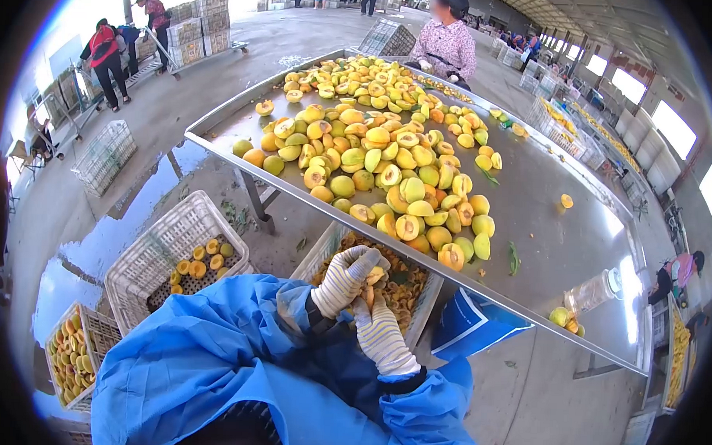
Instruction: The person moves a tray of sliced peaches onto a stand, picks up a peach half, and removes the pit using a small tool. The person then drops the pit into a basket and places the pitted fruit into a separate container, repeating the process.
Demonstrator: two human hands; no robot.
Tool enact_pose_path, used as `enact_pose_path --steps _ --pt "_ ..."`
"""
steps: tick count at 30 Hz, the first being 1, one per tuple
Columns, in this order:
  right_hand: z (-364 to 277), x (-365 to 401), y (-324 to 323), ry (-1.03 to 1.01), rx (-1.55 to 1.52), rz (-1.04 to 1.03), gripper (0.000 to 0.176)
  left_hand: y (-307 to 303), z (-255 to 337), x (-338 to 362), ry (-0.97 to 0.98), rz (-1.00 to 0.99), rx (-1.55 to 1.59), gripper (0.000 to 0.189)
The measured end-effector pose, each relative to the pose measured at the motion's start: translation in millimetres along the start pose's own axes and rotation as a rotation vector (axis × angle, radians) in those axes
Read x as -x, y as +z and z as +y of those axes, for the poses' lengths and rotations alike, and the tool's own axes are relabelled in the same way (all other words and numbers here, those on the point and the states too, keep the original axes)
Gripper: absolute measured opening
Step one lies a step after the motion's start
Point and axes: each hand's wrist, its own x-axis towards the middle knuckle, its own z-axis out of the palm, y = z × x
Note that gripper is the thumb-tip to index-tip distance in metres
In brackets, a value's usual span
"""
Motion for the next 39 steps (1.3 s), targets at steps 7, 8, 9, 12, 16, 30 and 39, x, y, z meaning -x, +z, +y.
enact_pose_path --steps 7,8,9,12,16,30,39 --pt "-65 17 -24 0.471 -0.437 -0.168 0.037 -3 16 -10 -0.119 -0.188 -0.132 0.032" --pt "-58 17 -23 0.462 -0.415 -0.174 0.038 -3 16 -9 -0.127 -0.187 -0.127 0.032" --pt "-53 17 -22 0.409 -0.365 -0.175 0.040 -6 17 -9 -0.182 -0.193 -0.130 0.032" --pt "-56 18 -19 0.428 -0.378 -0.184 0.042 -15 13 -17 -0.243 -0.213 -0.130 0.030" --pt "-59 18 -10 0.488 -0.653 -0.158 0.040 -9 7 -12 -0.157 -0.134 -0.057 0.029" --pt "-57 14 -23 0.540 -0.635 -0.268 0.044 -9 21 -13 -0.444 -0.124 -0.063 0.029" --pt "-49 12 -23 0.609 -0.963 -0.376 0.032 -15 20 -23 -0.442 -0.282 -0.188 0.030"
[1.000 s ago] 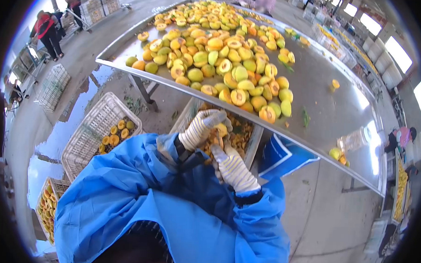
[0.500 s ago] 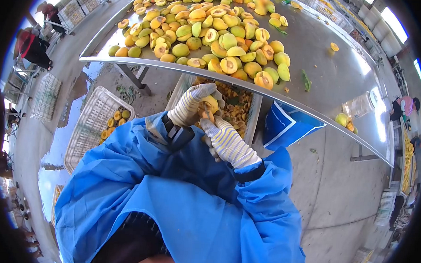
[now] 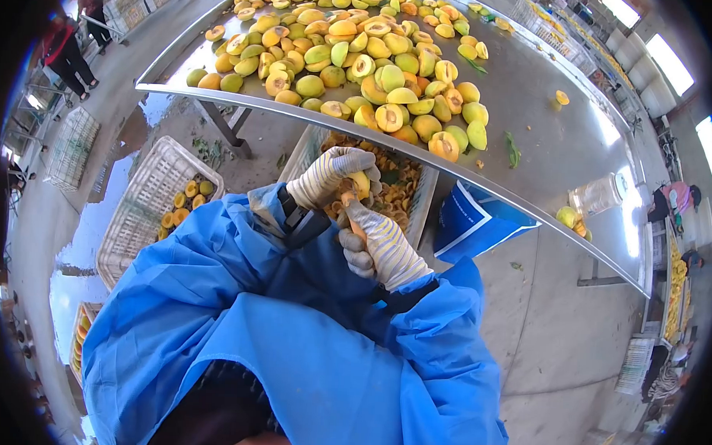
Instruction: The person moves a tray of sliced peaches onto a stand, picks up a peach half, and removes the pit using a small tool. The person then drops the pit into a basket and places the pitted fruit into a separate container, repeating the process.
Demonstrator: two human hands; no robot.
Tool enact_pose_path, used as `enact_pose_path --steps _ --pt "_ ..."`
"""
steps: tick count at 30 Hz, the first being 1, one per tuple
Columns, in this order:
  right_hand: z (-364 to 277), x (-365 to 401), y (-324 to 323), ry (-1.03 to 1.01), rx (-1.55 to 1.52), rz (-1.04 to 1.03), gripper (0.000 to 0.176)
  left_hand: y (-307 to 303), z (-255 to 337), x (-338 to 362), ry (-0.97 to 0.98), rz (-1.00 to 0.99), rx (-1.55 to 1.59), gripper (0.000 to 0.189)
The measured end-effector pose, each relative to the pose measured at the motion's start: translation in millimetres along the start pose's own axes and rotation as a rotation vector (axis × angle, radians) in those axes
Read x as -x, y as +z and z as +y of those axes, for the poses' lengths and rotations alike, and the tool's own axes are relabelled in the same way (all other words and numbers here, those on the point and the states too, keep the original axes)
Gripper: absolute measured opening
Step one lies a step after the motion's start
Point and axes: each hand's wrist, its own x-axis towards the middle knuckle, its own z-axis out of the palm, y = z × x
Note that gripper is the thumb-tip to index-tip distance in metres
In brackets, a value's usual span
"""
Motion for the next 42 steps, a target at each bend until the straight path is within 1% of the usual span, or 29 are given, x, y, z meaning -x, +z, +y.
enact_pose_path --steps 2,3,5,9,12,13,14,15,16,17,19,22,24,25,26,27,28,30,32,33,34,35,36,37,38,39,40,41,42 --pt "2 -5 -7 -0.021 -0.083 -0.014 0.032 6 -5 -2 0.053 0.050 0.114 0.031" --pt "2 -6 -8 -0.032 -0.121 -0.024 0.031 8 -4 0 0.024 0.055 0.130 0.032" --pt "-3 -2 -2 -0.037 -0.078 0.013 0.032 10 1 2 -0.032 0.066 0.168 0.033" --pt "-5 2 8 -0.065 -0.038 0.053 0.035 12 5 4 -0.077 0.071 0.238 0.036" --pt "-11 4 18 -0.064 0.101 0.142 0.032 16 7 6 -0.028 0.029 0.352 0.036" --pt "-12 10 26 -0.110 0.211 0.202 0.032 16 6 6 -0.004 0.017 0.393 0.036" --pt "-14 15 35 -0.157 0.331 0.248 0.032 10 7 2 -0.098 -0.041 0.415 0.034" --pt "-13 17 32 -0.200 0.396 0.267 0.032 30 23 19 -0.111 -0.059 0.493 0.032" --pt "-27 12 28 -0.057 0.347 0.183 0.032 30 22 19 -0.037 0.063 0.394 0.033" --pt "-32 12 24 -0.024 0.323 0.187 0.032 28 23 16 0.023 0.190 0.284 0.035" --pt "-33 22 33 -0.068 0.216 0.116 0.035 26 13 -5 -0.008 -0.127 0.501 0.038" --pt "-27 23 31 -0.140 0.085 0.014 0.031 25 17 -10 -0.017 -0.121 0.465 0.039" --pt "-22 20 33 -0.208 0.005 -0.045 0.030 35 16 -14 0.031 -0.070 0.517 0.038" --pt "-23 18 34 -0.231 -0.002 -0.039 0.030 38 18 -16 0.056 -0.043 0.545 0.038" --pt "-22 17 35 -0.253 -0.014 -0.032 0.029 42 20 -17 0.040 0.081 0.532 0.038" --pt "-20 16 35 -0.274 -0.027 -0.024 0.029 43 22 -13 0.036 0.069 0.530 0.038" --pt "-24 12 27 -0.238 -0.022 -0.055 0.031 44 26 -10 0.033 0.056 0.525 0.038" --pt "-25 13 33 -0.245 -0.009 -0.042 0.031 43 31 -7 0.045 0.027 0.529 0.039" --pt "-23 17 40 -0.265 0.017 -0.005 0.032 45 31 -7 0.045 0.048 0.540 0.037" --pt "-23 16 42 -0.249 0.037 -0.078 0.033 47 33 -5 0.041 0.056 0.545 0.036" --pt "-24 18 42 -0.234 0.051 -0.139 0.034 28 21 -20 0.011 -0.206 0.583 0.032" --pt "-25 25 39 -0.232 0.056 -0.182 0.035 31 20 -17 -0.015 -0.089 0.575 0.030" --pt "-25 27 46 -0.227 0.116 -0.132 0.036 27 12 -21 0.109 -0.074 0.582 0.033" --pt "-24 28 50 -0.246 0.148 -0.024 0.036 19 7 -30 0.043 -0.110 0.584 0.036" --pt "-20 29 55 -0.340 0.190 0.053 0.035 33 19 -12 0.021 -0.062 0.579 0.038" --pt "-21 27 52 -0.361 0.175 0.082 0.036 36 25 -5 0.010 0.010 0.529 0.040" --pt "-25 27 49 -0.399 0.168 0.122 0.036 40 27 -3 0.039 0.013 0.595 0.039" --pt "-27 28 46 -0.430 0.168 0.155 0.036 38 26 -13 0.081 0.181 0.548 0.039" --pt "-30 29 41 -0.448 0.227 0.229 0.036 21 17 -28 0.101 0.156 0.477 0.038"
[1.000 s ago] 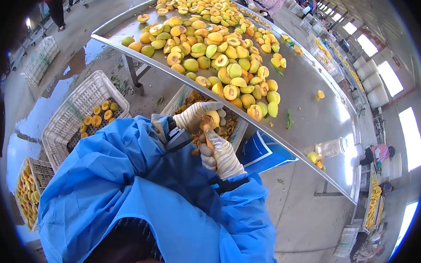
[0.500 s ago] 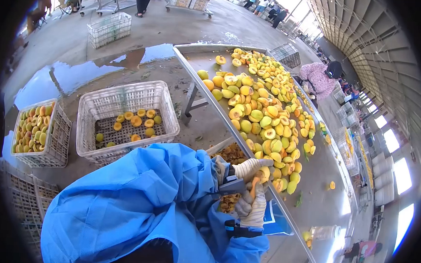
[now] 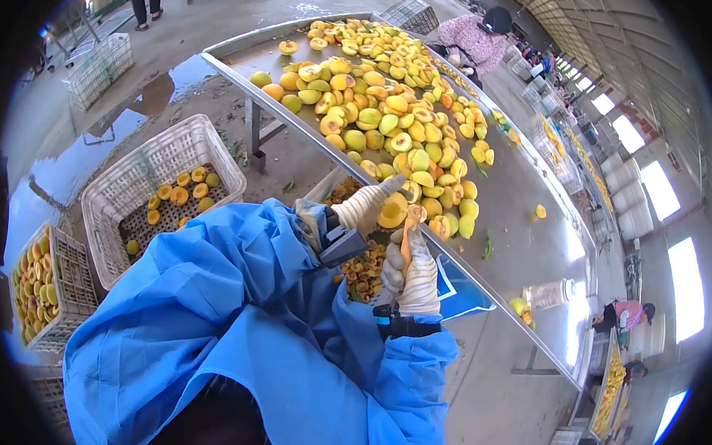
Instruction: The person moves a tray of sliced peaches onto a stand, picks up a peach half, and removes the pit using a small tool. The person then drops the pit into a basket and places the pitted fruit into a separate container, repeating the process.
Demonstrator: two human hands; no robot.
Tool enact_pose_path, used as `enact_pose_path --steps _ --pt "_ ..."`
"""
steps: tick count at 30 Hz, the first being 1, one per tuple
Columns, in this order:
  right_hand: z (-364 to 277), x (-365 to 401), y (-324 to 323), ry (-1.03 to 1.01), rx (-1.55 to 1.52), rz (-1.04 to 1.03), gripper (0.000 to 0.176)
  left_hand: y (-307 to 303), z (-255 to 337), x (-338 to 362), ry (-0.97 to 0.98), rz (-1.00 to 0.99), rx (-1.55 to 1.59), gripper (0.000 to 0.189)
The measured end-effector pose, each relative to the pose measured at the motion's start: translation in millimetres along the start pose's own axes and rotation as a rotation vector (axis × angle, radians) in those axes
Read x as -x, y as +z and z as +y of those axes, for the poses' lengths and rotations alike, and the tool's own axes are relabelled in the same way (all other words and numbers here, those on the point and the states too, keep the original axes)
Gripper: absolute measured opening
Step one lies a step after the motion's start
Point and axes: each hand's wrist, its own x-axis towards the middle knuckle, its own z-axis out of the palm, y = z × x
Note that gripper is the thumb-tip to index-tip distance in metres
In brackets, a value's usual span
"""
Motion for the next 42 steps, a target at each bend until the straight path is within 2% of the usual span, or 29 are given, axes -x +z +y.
enact_pose_path --steps 2,3,4,5,6,7,9,13,15,17,19,20,21,23,25,26,27,29,31,34,37,39,41,42 --pt "-6 -4 -13 -0.036 0.154 0.106 0.036 -18 -4 -6 0.076 -0.030 -0.115 0.039" --pt "2 -15 -29 -0.235 0.623 0.164 0.037 -18 -2 2 0.136 -0.026 -0.167 0.040" --pt "16 -32 -51 -0.443 1.093 0.214 0.039 -10 4 14 0.237 0.104 -0.423 0.040" --pt "23 -42 -64 -0.651 1.563 0.265 0.043 -22 4 8 0.225 0.139 -0.398 0.040" --pt "16 -34 -56 -0.337 1.589 0.292 0.058 -31 9 19 0.237 0.078 -0.438 0.037" --pt "14 -31 -53 -0.289 1.619 0.331 0.061 -41 19 33 0.250 0.014 -0.481 0.035" --pt "18 -29 -70 -0.451 1.499 0.217 0.065 -49 46 67 0.337 0.145 -0.832 0.031" --pt "22 -31 -82 -0.255 1.673 0.161 0.064 -107 97 129 0.497 0.449 -1.183 0.021" --pt "20 -25 -78 -0.233 1.712 0.176 0.066 -152 124 163 0.614 0.621 -1.575 0.026" --pt "27 -25 -89 -0.271 1.735 0.201 0.070 -156 149 200 0.247 0.917 -1.850 0.034" --pt "18 -21 -83 -0.380 1.789 0.178 0.072 -160 157 212 0.099 1.064 -2.182 0.038" --pt "12 -23 -73 -0.307 1.750 0.266 0.069 -160 160 216 0.017 1.137 -2.346 0.040" --pt "12 -32 -80 -0.472 1.785 0.194 0.065 -163 164 208 0.198 1.093 -2.318 0.040" --pt "-10 -34 -38 -0.414 1.599 0.328 0.063 -168 170 171 0.536 0.982 -2.238 0.040" --pt "-8 -46 -17 -0.549 1.509 0.255 0.061 -144 177 121 0.695 0.787 -2.102 0.040" --pt "-5 -50 -9 -0.621 1.462 0.224 0.060 -134 182 93 0.729 0.772 -2.107 0.039" --pt "7 -58 -4 -0.789 1.371 0.181 0.060 -122 186 66 0.762 0.755 -2.110 0.039" --pt "35 -71 -6 -0.678 1.278 0.135 0.059 -93 195 21 0.521 0.814 -2.279 0.035" --pt "49 -80 -11 -0.592 1.196 0.103 0.059 -96 200 -31 0.159 0.880 -2.390 0.044" --pt "51 -85 -14 -0.445 1.145 0.082 0.056 -78 192 -47 0.117 0.875 -2.240 0.054" --pt "59 -95 -23 -0.545 1.005 0.035 0.056 -82 187 -46 0.329 0.770 -1.963 0.058" --pt "59 -95 -25 -0.559 0.926 0.010 0.052 -82 179 -41 0.497 0.776 -1.667 0.042" --pt "55 -94 -22 -0.503 0.777 -0.016 0.049 -92 169 -42 0.693 0.649 -1.442 0.032" --pt "54 -92 -20 -0.518 0.759 -0.005 0.049 -80 154 -28 0.655 0.475 -1.091 0.030"
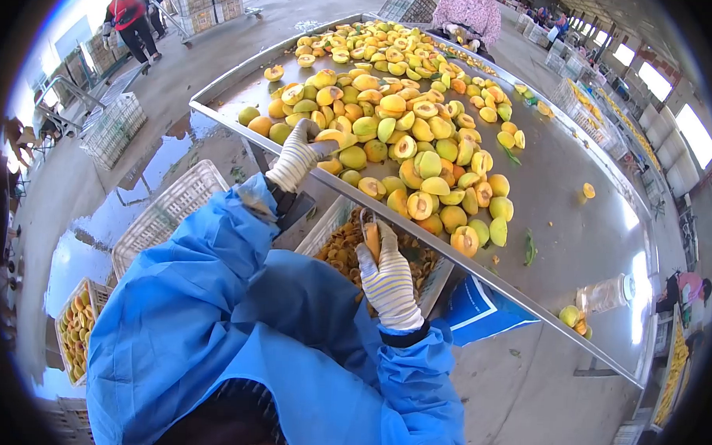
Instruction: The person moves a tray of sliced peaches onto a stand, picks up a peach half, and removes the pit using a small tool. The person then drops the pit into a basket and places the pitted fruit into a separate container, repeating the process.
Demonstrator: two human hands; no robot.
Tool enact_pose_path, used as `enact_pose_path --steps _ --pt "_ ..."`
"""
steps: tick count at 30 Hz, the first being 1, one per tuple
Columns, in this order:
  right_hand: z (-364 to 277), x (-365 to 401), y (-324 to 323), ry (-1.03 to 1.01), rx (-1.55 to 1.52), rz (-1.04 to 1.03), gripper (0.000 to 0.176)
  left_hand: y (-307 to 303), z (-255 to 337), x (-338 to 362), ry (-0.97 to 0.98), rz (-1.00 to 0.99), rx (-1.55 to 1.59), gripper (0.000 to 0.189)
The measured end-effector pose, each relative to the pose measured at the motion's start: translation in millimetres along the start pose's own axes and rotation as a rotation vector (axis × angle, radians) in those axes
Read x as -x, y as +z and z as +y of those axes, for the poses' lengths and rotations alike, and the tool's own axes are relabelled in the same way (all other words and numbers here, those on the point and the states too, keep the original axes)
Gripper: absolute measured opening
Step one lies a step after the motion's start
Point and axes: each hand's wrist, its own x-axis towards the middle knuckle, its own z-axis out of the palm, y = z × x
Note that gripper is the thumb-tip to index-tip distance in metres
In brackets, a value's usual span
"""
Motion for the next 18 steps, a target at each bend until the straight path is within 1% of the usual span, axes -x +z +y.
enact_pose_path --steps 1,2,3,5,6,8,9,10,11,13,16,18 --pt "-3 1 0 -0.010 -0.014 0.020 0.049 9 16 27 -0.077 -0.080 0.377 0.028" --pt "-5 1 0 -0.020 -0.027 0.039 0.049 16 22 48 -0.159 -0.182 0.505 0.030" --pt "-11 2 -2 0.003 -0.019 0.046 0.050 27 28 71 -0.220 -0.213 0.595 0.034" --pt "-20 4 -2 -0.072 -0.031 0.121 0.047 45 22 103 -0.277 -0.329 0.712 0.036" --pt "-22 6 -2 -0.113 -0.032 0.155 0.045 56 21 115 -0.270 -0.329 0.768 0.037" --pt "-11 9 -3 -0.134 0.118 0.180 0.039 75 21 133 -0.248 -0.314 0.884 0.040" --pt "-7 10 -2 -0.150 0.191 0.187 0.035 79 28 139 -0.294 -0.325 0.954 0.042" --pt "-12 12 -2 -0.150 0.246 0.228 0.027 79 38 144 -0.336 -0.336 1.020 0.044" --pt "-14 14 -3 -0.123 0.306 0.207 0.028 79 43 146 -0.375 -0.347 1.083 0.046" --pt "-16 16 -3 -0.070 0.422 0.163 0.031 80 36 146 -0.336 -0.339 1.040 0.053" --pt "-14 17 2 -0.184 0.535 0.191 0.030 80 29 145 -0.307 -0.305 0.938 0.059" --pt "-16 15 4 -0.118 0.577 0.137 0.030 77 28 143 -0.281 -0.260 0.837 0.064"
